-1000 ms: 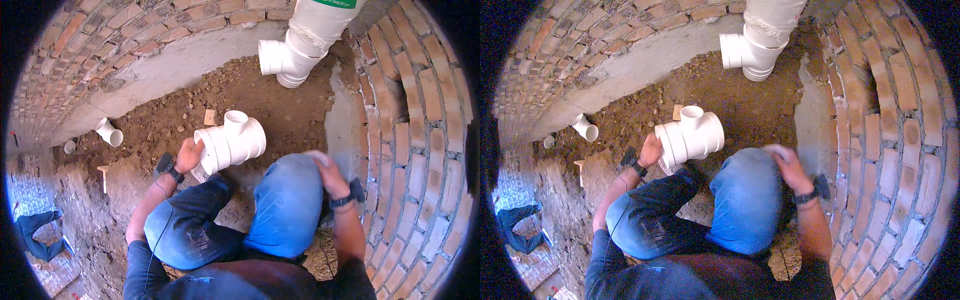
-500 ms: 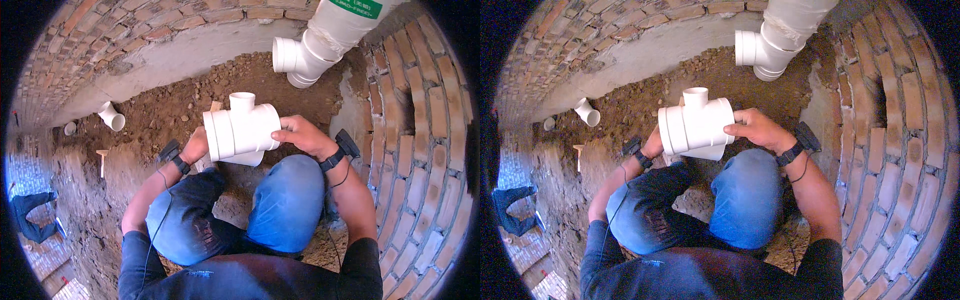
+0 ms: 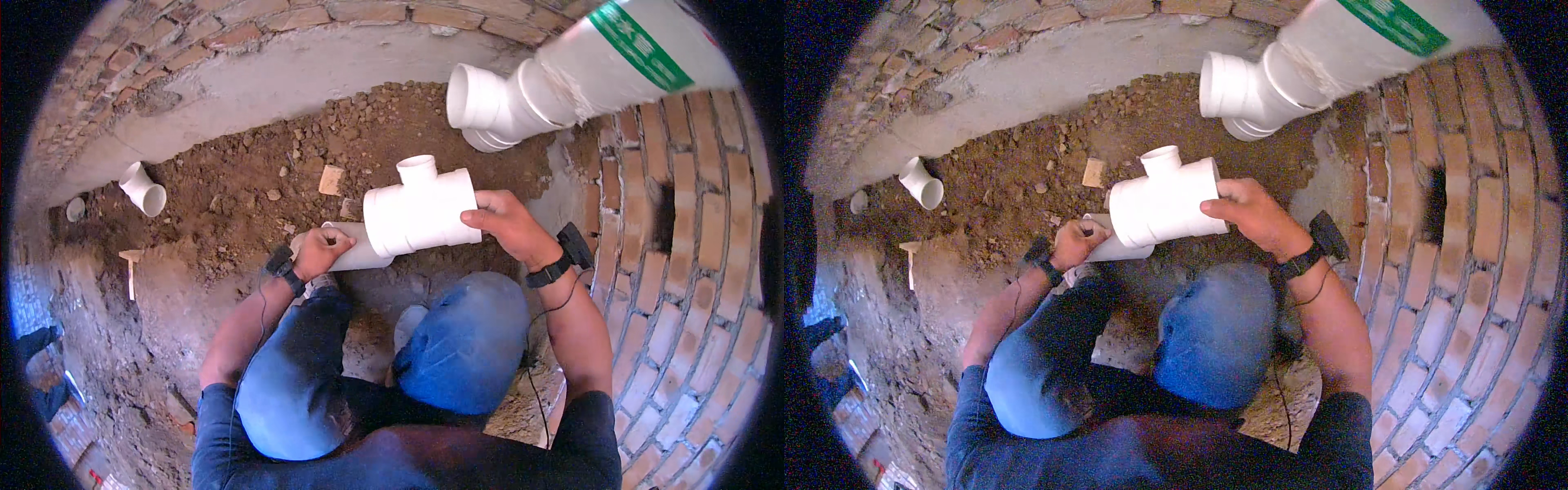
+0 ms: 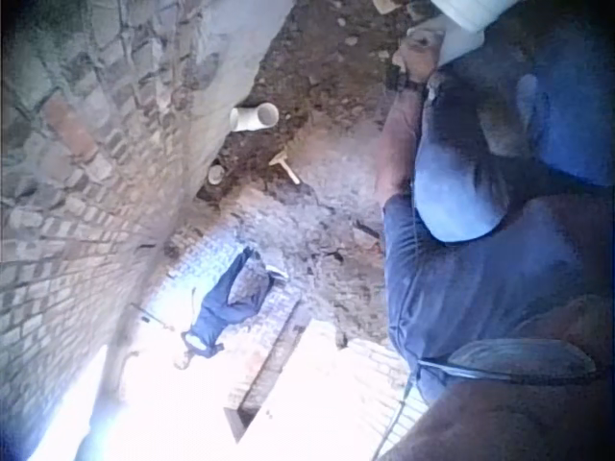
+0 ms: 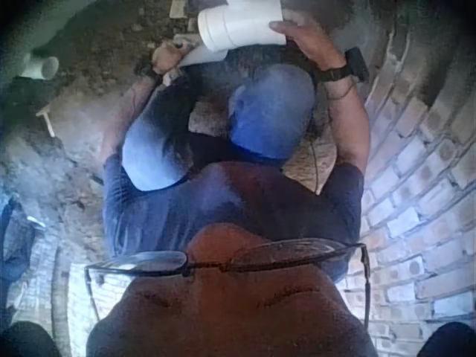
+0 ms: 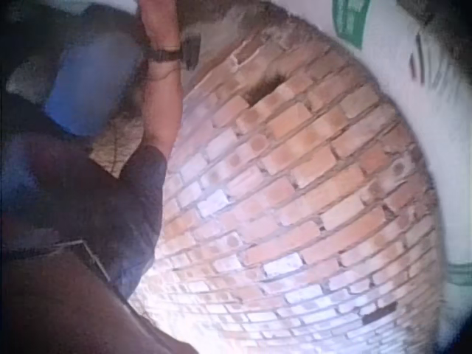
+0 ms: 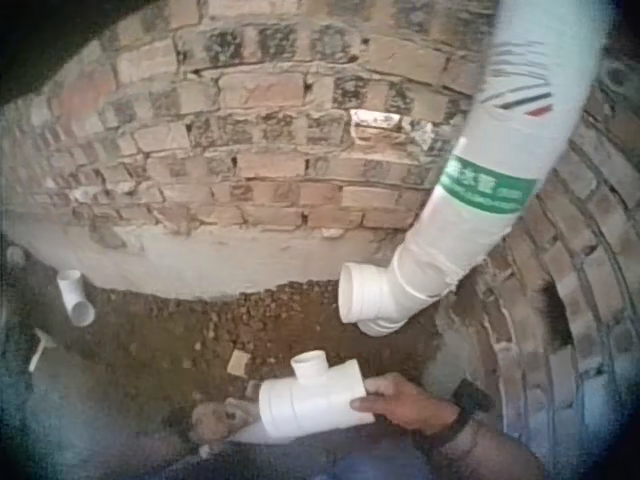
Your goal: The person applies glue with a brush to the ends of white PVC pipe fittings and joins them together to form a drainage line on a dirt floor inside a brick structure.
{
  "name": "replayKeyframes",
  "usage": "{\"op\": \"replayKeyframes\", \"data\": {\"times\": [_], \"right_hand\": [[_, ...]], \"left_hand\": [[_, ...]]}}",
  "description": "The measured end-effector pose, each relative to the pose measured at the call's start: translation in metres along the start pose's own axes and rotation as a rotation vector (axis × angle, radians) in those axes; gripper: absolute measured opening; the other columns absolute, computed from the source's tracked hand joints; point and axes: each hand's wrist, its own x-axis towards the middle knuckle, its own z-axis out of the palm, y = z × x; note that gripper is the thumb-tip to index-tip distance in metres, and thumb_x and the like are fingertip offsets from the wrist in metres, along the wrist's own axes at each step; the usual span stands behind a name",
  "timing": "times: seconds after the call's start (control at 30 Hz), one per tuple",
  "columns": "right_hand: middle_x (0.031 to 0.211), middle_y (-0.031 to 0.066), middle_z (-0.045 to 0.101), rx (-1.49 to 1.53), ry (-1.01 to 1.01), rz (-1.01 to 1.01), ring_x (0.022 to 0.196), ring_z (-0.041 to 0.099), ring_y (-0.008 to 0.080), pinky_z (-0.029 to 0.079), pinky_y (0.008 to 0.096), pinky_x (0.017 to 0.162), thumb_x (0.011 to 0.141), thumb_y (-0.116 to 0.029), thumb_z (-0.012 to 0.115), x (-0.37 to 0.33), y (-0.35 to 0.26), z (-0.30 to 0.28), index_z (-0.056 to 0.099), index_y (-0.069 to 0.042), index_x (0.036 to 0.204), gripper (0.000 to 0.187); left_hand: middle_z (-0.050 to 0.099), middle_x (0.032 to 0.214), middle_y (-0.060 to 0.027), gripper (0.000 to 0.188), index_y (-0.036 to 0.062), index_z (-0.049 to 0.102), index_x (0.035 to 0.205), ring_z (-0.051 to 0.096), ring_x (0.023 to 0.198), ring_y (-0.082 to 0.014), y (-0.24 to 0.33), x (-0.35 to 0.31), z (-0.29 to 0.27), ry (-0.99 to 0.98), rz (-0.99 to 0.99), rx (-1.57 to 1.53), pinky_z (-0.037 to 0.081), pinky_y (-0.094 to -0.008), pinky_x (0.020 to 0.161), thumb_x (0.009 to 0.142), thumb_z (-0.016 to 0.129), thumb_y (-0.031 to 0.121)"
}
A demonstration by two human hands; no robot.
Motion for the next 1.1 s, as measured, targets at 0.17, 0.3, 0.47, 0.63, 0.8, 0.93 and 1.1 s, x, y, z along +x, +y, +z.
{"op": "replayKeyframes", "data": {"times": [0.17,0.3,0.47,0.63,0.8,0.93,1.1], "right_hand": [[0.098,0.0053,0.07,-0.056,0.008,0.063,0.091,0.062,0.0138,0.048,0.0291,0.084,0.09,-0.024,0.064,0.019,-0.005,0.005,0.068,0.004,0.107,0.033],[0.099,0.0056,0.07,-0.101,0.014,0.078,0.091,0.062,0.0138,0.048,0.0293,0.084,0.09,-0.025,0.064,0.034,-0.008,0.013,0.068,0.003,0.107,0.033],[0.099,0.006,0.07,-0.038,-0.007,0.104,0.09,0.063,0.014,0.049,0.0297,0.084,0.09,-0.026,0.065,0.047,-0.011,0.03,0.068,0.003,0.108,0.034],[0.096,0.0057,0.071,-0.129,-0.132,0.008,0.088,0.063,0.013,0.049,0.0292,0.081,0.089,-0.025,0.066,0.058,-0.03,0.05,0.069,0.004,0.105,0.033],[0.093,0.006,0.071,-0.226,-0.208,-0.001,0.087,0.062,0.0119,0.049,0.0289,0.08,0.09,-0.027,0.066,0.056,-0.028,0.064,0.069,0.004,0.104,0.034],[0.092,0.0064,0.071,-0.14,-0.138,0.031,0.086,0.062,0.0119,0.05,0.0293,0.08,0.09,-0.028,0.067,0.061,-0.016,0.07,0.07,0.004,0.103,0.034],[0.094,0.0063,0.071,-0.124,-0.204,-0.003,0.089,0.063,0.0129,0.049,0.0294,0.084,0.091,-0.027,0.066,0.081,-0.001,0.086,0.069,0.004,0.105,0.034]], "left_hand": [[0.069,0.076,-0.011,0.015,0.0005,0.071,0.085,0.066,0.072,-0.0207,-0.029,0.0,-0.01,-0.003,0.024,0.057,0.052,-0.035,0.072,0.083,0.071,0.015],[0.067,0.087,-0.0141,0.017,0.0029,0.071,0.095,0.065,0.085,-0.0306,-0.038,-0.004,-0.018,0.064,0.273,0.292,0.051,-0.039,0.081,0.084,0.069,0.016],[0.063,0.099,-0.0148,0.033,0.0011,0.065,0.108,0.061,0.095,-0.0314,0.039,-0.019,-0.039,0.161,0.278,0.077,0.048,-0.0389,0.087,0.088,0.068,0.027],[0.07,0.093,-0.0099,0.034,-0.0019,0.065,0.11,0.064,0.08,-0.015,0.059,-0.02,-0.034,0.095,-0.017,-0.319,0.05,-0.0309,0.076,0.096,0.06,0.028],[0.069,0.093,-0.0076,0.038,0.0023,0.064,0.106,0.063,0.081,-0.0147,-0.037,-0.013,-0.061,-0.05,0.17,-1.482,0.05,-0.0291,0.075,0.103,0.044,0.035],[0.064,0.116,-0.0103,0.048,0.0015,0.055,0.123,0.06,0.105,-0.0196,0.01,-0.023,-0.066,0.103,-0.087,-1.309,0.048,-0.0316,0.09,0.102,0.043,0.043],[0.056,0.131,-0.0126,0.061,-0.0013,0.039,0.139,0.054,0.122,-0.0237,0.039,-0.044,-0.045,-0.006,-0.13,-1.022,0.044,-0.0404,0.104,0.096,0.058,0.038]]}}
